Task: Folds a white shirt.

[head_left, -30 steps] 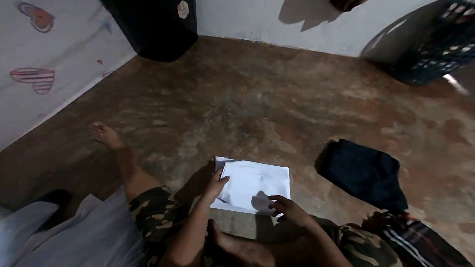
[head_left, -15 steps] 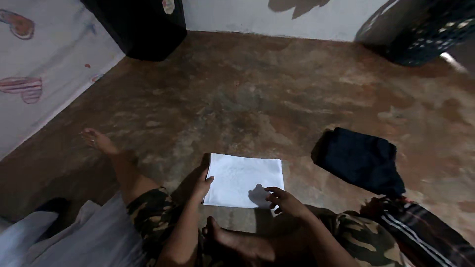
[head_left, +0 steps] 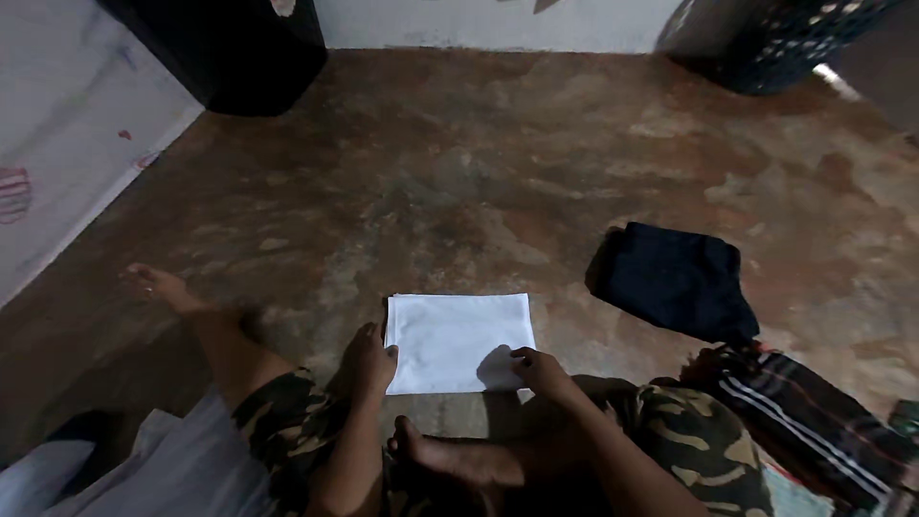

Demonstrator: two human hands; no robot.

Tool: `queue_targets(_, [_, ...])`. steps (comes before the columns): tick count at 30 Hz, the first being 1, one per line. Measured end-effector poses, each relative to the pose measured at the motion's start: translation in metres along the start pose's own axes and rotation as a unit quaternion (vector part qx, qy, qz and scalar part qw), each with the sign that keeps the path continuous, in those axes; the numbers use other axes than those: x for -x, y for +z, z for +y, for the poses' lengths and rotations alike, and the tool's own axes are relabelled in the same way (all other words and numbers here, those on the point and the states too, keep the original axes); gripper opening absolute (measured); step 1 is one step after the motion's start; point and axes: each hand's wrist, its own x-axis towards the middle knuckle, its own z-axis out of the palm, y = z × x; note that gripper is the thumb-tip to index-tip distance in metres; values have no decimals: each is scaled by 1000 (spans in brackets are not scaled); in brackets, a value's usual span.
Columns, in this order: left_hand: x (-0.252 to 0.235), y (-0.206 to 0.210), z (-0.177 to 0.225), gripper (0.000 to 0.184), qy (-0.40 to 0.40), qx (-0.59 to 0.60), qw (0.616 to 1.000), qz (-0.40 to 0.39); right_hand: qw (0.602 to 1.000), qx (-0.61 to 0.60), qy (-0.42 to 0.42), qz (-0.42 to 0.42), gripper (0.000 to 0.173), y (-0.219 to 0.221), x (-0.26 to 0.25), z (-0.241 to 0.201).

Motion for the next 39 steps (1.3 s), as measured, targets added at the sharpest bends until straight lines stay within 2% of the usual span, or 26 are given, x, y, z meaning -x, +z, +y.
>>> queue_targets(3, [14, -2, 22, 62, 26, -1, 999, 37, 993, 72, -19, 91, 41, 5, -1, -10])
queue_targets(7, [20, 28, 59, 55, 205, 48, 977, 40, 966, 110, -133, 190, 49, 18, -20, -36])
queue_targets(9, [17, 46, 71, 56, 243, 18, 970, 22, 937, 124, -205, 254, 53, 34, -44, -40])
queue_targets(11, [7, 70, 62, 58, 243, -22, 969, 33, 908, 165, -240, 300, 60, 51, -76, -27])
queue_targets(15, [-7, 96, 27, 67, 199, -87, 974, 66, 884, 262, -163, 352, 75, 65, -110, 22])
queue_targets(17, [-5, 96, 26, 68, 190, -91, 976, 64, 894, 260, -143, 336, 75, 63, -108, 23])
queue_targets(19, [-6, 94, 28, 68, 188, -93, 976, 60, 922, 219, -136, 288, 73, 51, -105, 16])
queue_targets(21, [-6, 93, 27, 68, 196, -87, 975, 54, 952, 90, -137, 257, 68, 33, -95, 11])
queue_targets(22, [-6, 92, 26, 67, 199, -80, 975, 50, 949, 15, -125, 289, 63, 27, -90, 10])
queue_targets(24, [-7, 86, 27, 65, 198, -46, 978, 33, 945, -54, -9, 323, 55, 9, -70, -2])
queue_targets(26, [-5, 75, 32, 62, 196, 10, 980, 34, 957, -66, 104, 261, 56, -3, -56, -5])
queue_targets(28, [0, 61, 37, 58, 195, 68, 977, 54, 965, -46, 154, 209, 55, -7, -52, -3])
queue_targets(31, [9, 42, 37, 55, 176, 127, 974, 68, 977, 11, 163, 137, 54, -13, -52, -7])
queue_targets(34, [18, 29, 26, 57, 126, 105, 983, 87, 986, 26, 137, 96, 49, -18, -52, -13])
queue_targets(37, [23, 18, 13, 54, 100, 116, 983, 98, 991, -41, 93, 88, 39, -22, -49, -22])
queue_targets(39, [24, 13, 5, 48, 81, 123, 985, 95, 984, -134, 92, 79, 41, -23, -48, -29])
